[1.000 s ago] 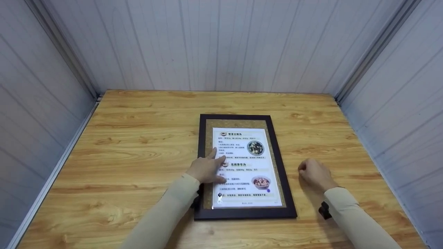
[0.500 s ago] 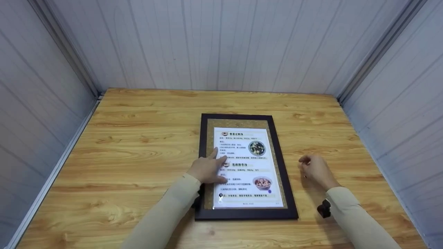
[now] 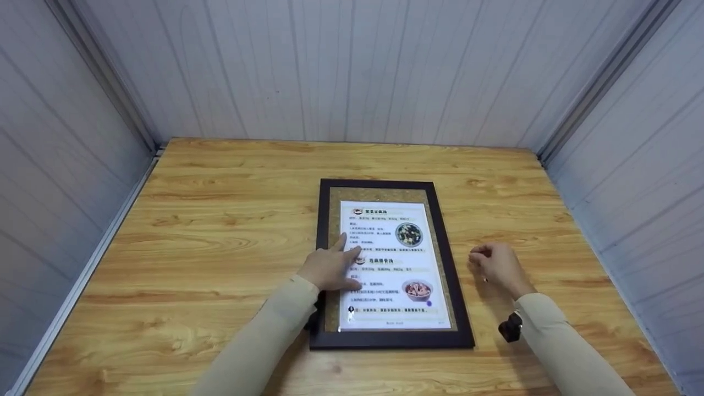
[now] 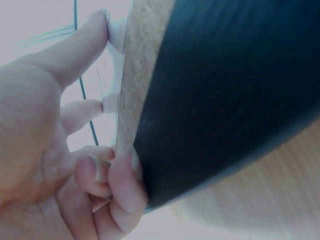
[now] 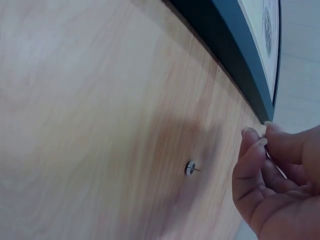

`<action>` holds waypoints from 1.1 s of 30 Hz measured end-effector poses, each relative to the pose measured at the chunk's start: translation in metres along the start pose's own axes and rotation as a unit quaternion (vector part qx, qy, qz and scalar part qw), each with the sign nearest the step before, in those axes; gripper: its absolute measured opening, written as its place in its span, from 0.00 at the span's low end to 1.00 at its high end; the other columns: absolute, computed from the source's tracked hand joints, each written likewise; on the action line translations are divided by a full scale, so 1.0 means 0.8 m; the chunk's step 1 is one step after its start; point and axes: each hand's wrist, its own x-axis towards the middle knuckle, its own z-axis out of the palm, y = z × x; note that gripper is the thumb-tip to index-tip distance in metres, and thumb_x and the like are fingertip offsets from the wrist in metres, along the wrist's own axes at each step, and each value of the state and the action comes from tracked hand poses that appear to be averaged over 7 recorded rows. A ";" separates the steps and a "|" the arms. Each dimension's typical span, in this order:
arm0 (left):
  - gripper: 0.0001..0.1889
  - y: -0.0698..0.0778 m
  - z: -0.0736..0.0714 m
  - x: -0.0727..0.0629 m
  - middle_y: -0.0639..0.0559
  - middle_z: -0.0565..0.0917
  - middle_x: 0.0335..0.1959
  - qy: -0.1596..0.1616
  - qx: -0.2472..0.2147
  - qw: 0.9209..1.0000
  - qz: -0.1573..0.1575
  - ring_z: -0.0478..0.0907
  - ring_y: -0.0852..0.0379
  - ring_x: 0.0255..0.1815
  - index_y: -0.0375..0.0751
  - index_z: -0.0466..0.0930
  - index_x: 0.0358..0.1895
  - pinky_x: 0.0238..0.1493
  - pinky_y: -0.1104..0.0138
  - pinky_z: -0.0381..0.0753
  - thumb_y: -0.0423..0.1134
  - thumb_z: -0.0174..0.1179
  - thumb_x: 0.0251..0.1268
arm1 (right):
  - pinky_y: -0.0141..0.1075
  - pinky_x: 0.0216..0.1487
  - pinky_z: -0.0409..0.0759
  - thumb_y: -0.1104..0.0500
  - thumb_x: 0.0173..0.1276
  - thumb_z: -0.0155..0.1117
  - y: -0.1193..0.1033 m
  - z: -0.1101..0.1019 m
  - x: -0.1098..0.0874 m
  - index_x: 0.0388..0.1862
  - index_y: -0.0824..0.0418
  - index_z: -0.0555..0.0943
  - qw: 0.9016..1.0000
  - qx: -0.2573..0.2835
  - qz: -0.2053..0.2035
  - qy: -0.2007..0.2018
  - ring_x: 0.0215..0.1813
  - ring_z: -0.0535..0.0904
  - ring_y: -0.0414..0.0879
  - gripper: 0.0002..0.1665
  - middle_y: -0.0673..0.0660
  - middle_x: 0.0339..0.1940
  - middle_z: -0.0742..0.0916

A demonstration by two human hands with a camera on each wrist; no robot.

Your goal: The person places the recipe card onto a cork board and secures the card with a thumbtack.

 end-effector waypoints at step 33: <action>0.45 0.001 -0.001 -0.006 0.33 0.54 0.77 0.018 -0.013 1.000 0.000 0.78 0.34 0.56 0.49 0.65 0.75 0.55 0.48 0.76 0.64 0.68 0.55 | 0.30 0.26 0.80 0.63 0.78 0.52 -0.046 0.050 0.066 0.51 0.77 0.77 0.978 0.207 0.024 -0.002 0.24 0.76 0.38 0.16 0.55 0.30 0.82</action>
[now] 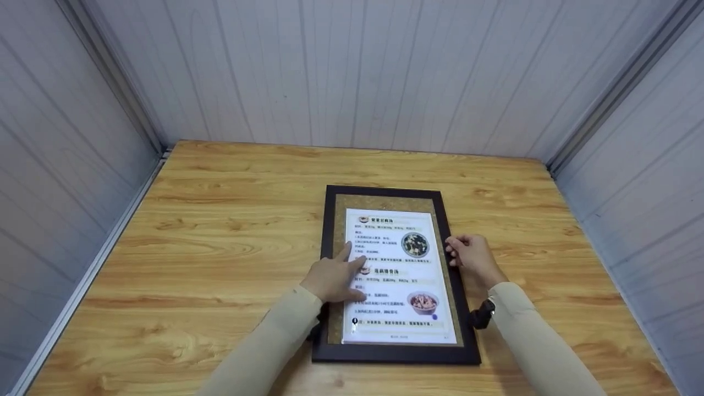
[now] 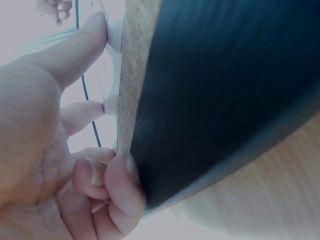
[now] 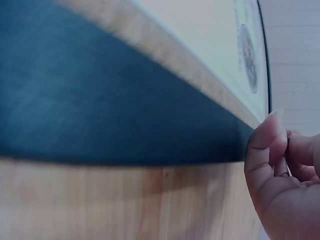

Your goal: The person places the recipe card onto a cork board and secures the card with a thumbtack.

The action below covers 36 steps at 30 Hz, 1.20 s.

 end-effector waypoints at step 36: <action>0.45 0.001 0.002 -0.002 0.32 0.57 0.76 0.013 0.013 1.000 0.006 0.84 0.41 0.45 0.48 0.66 0.74 0.47 0.52 0.80 0.64 0.68 0.55 | 0.35 0.38 0.74 0.61 0.68 0.65 -0.026 0.038 0.074 0.39 0.68 0.88 0.983 -0.158 -0.049 0.079 0.41 0.79 0.51 0.10 0.60 0.38 0.89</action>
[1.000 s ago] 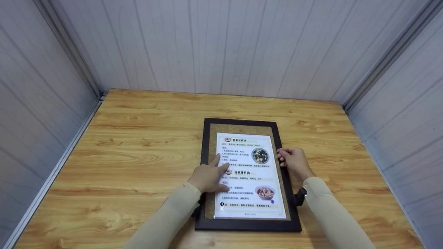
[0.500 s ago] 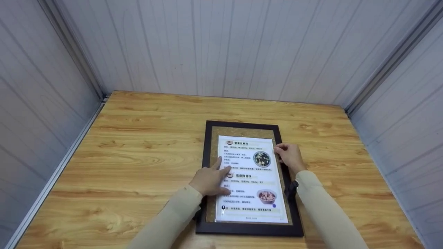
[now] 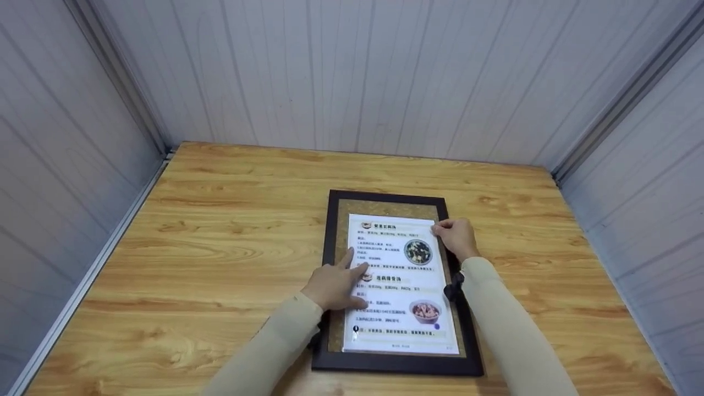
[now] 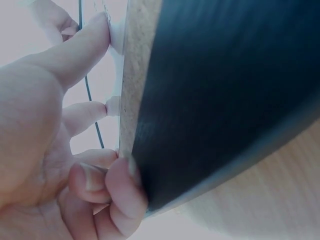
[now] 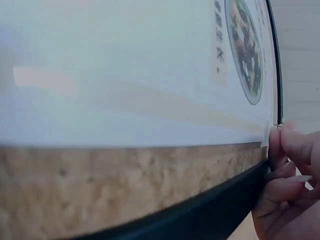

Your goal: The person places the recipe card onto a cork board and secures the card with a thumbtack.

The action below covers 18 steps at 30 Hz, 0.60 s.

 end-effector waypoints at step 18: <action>0.45 0.003 0.000 0.002 0.33 0.55 0.76 -0.004 -0.005 1.000 -0.010 0.82 0.38 0.51 0.49 0.66 0.75 0.52 0.52 0.79 0.64 0.68 0.55 | 0.36 0.33 0.74 0.59 0.67 0.66 -0.016 -0.004 0.003 0.37 0.67 0.89 0.997 -0.073 0.020 -0.020 0.34 0.78 0.49 0.11 0.60 0.37 0.89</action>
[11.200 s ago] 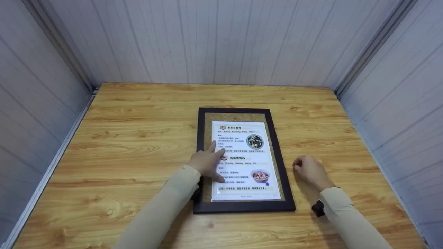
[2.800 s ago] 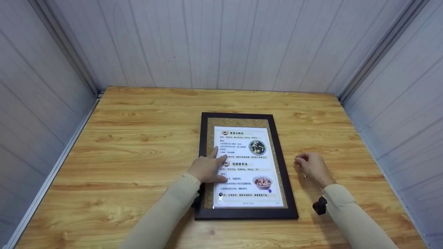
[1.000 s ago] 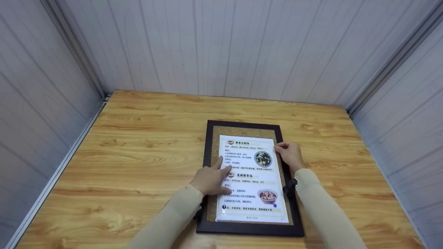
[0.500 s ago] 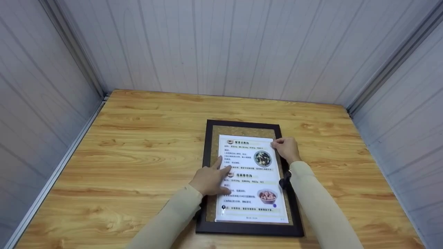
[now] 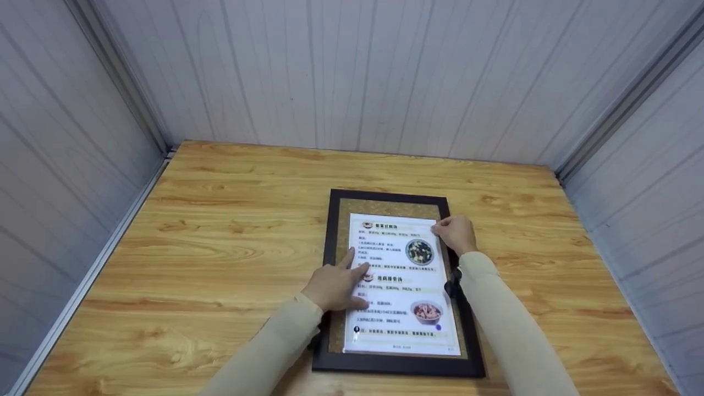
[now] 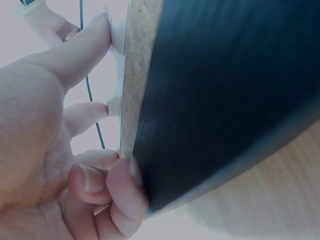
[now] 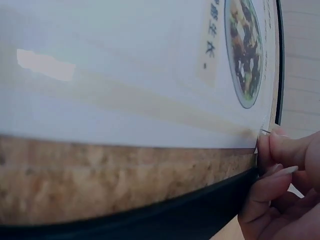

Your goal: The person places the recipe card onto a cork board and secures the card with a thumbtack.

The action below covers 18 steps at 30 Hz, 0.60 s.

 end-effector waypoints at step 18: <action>0.45 -0.001 -0.001 0.000 0.33 0.56 0.76 -0.003 0.014 1.000 0.003 0.83 0.40 0.50 0.48 0.66 0.75 0.52 0.52 0.78 0.65 0.67 0.56 | 0.40 0.35 0.76 0.61 0.67 0.65 -0.007 0.004 -0.003 0.35 0.68 0.88 0.999 -0.034 -0.004 0.016 0.34 0.80 0.50 0.10 0.60 0.34 0.88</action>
